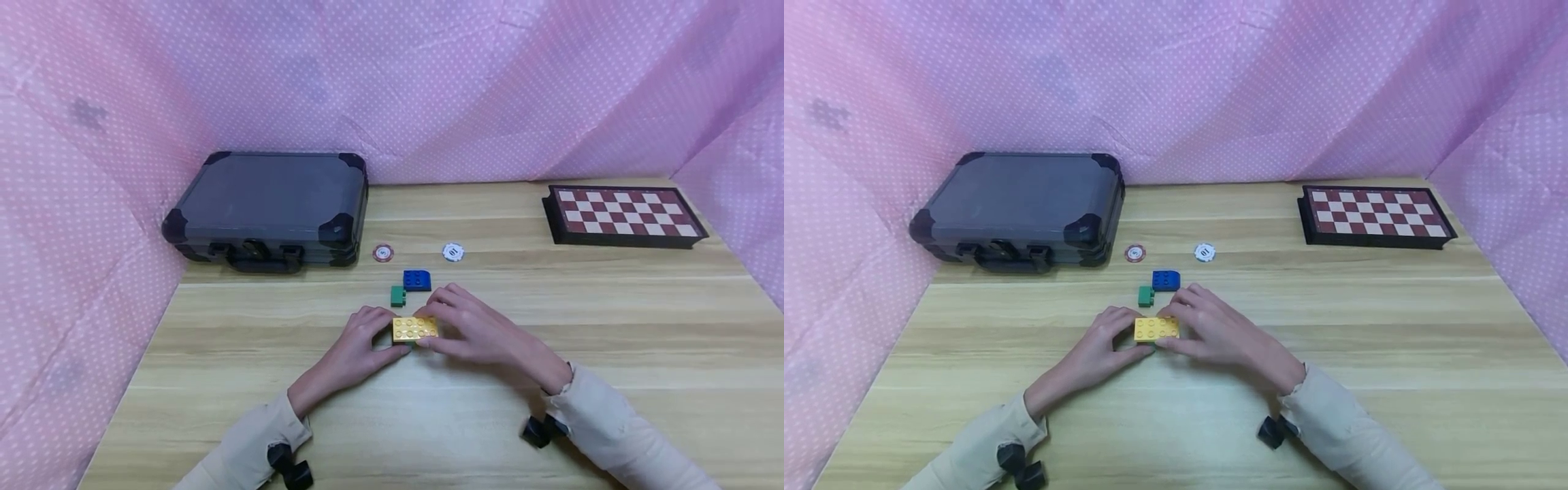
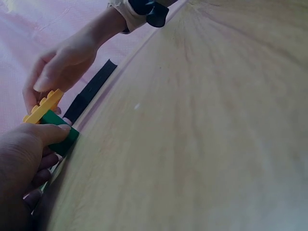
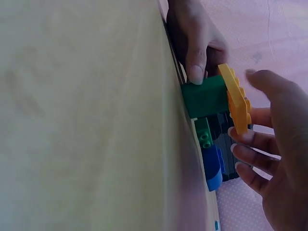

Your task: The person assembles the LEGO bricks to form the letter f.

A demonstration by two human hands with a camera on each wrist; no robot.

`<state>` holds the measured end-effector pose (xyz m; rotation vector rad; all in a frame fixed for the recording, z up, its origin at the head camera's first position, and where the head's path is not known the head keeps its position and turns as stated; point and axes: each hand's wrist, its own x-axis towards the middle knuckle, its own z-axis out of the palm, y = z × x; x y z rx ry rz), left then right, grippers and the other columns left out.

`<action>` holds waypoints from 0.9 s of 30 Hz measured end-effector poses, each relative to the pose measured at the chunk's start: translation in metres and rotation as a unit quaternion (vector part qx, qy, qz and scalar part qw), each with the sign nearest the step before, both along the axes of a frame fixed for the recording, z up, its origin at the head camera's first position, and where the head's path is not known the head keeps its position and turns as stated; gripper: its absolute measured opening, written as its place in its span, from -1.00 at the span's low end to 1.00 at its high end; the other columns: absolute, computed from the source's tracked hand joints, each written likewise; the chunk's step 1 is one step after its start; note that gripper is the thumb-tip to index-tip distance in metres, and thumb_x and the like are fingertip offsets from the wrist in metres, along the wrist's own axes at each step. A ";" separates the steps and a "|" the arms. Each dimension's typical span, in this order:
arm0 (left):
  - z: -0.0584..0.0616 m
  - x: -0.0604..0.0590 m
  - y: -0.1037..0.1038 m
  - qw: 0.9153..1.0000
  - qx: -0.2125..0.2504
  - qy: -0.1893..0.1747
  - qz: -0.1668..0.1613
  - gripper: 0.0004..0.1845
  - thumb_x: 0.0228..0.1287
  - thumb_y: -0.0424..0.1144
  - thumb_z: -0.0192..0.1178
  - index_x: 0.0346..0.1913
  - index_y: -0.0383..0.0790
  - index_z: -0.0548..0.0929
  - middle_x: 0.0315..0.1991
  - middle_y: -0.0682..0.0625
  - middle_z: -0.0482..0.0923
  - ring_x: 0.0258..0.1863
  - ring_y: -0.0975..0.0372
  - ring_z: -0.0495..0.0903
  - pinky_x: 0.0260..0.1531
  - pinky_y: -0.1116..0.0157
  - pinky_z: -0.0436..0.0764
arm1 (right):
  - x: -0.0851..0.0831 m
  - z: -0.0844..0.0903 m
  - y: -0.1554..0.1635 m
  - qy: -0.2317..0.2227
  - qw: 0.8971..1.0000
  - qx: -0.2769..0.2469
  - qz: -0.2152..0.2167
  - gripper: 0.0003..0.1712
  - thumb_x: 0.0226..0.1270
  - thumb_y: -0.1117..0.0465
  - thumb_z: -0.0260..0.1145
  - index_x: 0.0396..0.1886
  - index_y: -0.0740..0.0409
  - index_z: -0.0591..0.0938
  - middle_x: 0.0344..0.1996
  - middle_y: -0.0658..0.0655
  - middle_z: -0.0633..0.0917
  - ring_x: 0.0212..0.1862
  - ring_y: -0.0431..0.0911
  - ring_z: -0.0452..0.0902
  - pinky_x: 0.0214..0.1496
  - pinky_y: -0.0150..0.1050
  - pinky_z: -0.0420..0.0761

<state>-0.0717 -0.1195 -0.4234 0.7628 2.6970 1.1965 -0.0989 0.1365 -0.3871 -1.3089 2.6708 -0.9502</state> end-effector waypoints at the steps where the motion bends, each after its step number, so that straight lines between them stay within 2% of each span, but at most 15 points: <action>1: 0.000 0.000 0.000 1.000 0.000 -0.001 0.000 -0.60 0.25 -0.15 0.52 0.12 -0.12 0.70 0.04 0.08 0.63 0.08 0.20 0.47 0.19 0.02 0.42 | -0.001 0.001 0.000 -0.006 1.000 -0.004 -0.004 -0.56 0.41 -0.06 0.44 0.12 0.10 0.73 0.01 -0.04 0.64 0.06 -0.16 0.45 0.10 -0.13 0.58; 7: 0.000 0.000 -0.001 1.000 0.002 -0.003 -0.002 -0.60 0.26 -0.12 0.51 0.11 -0.11 0.70 0.05 0.09 0.63 0.09 0.21 0.48 0.17 0.03 0.43 | -0.014 0.004 -0.003 -0.039 0.998 -0.015 -0.037 -0.62 0.54 0.04 0.32 0.15 0.18 0.71 0.07 0.06 0.67 0.16 -0.06 0.52 0.21 0.02 0.57; 12: -0.001 0.000 -0.002 1.000 0.003 0.008 -0.007 -0.60 0.26 -0.11 0.51 0.10 -0.13 0.70 0.04 0.09 0.64 0.09 0.21 0.49 0.19 0.04 0.42 | -0.026 0.004 -0.009 -0.055 0.997 -0.003 -0.054 -0.64 0.59 0.07 0.26 0.15 0.20 0.71 0.04 0.10 0.70 0.14 -0.02 0.56 0.21 0.00 0.57; 18: -0.001 -0.001 -0.001 1.000 0.005 0.007 -0.006 -0.60 0.25 -0.13 0.51 0.11 -0.14 0.71 0.03 0.09 0.63 0.08 0.21 0.48 0.18 0.04 0.43 | -0.035 -0.001 -0.015 -0.047 0.997 0.011 -0.052 -0.62 0.60 0.06 0.24 0.16 0.22 0.70 0.05 0.15 0.71 0.14 0.02 0.60 0.21 0.01 0.58; 27: -0.002 0.001 -0.001 1.000 0.002 -0.005 0.001 -0.61 0.28 -0.08 0.49 0.10 -0.12 0.71 0.04 0.09 0.63 0.09 0.20 0.48 0.19 0.00 0.43 | -0.037 -0.005 -0.021 -0.035 0.998 0.024 -0.046 -0.62 0.56 0.08 0.29 0.15 0.24 0.70 0.01 0.14 0.71 0.07 0.00 0.61 0.15 -0.02 0.62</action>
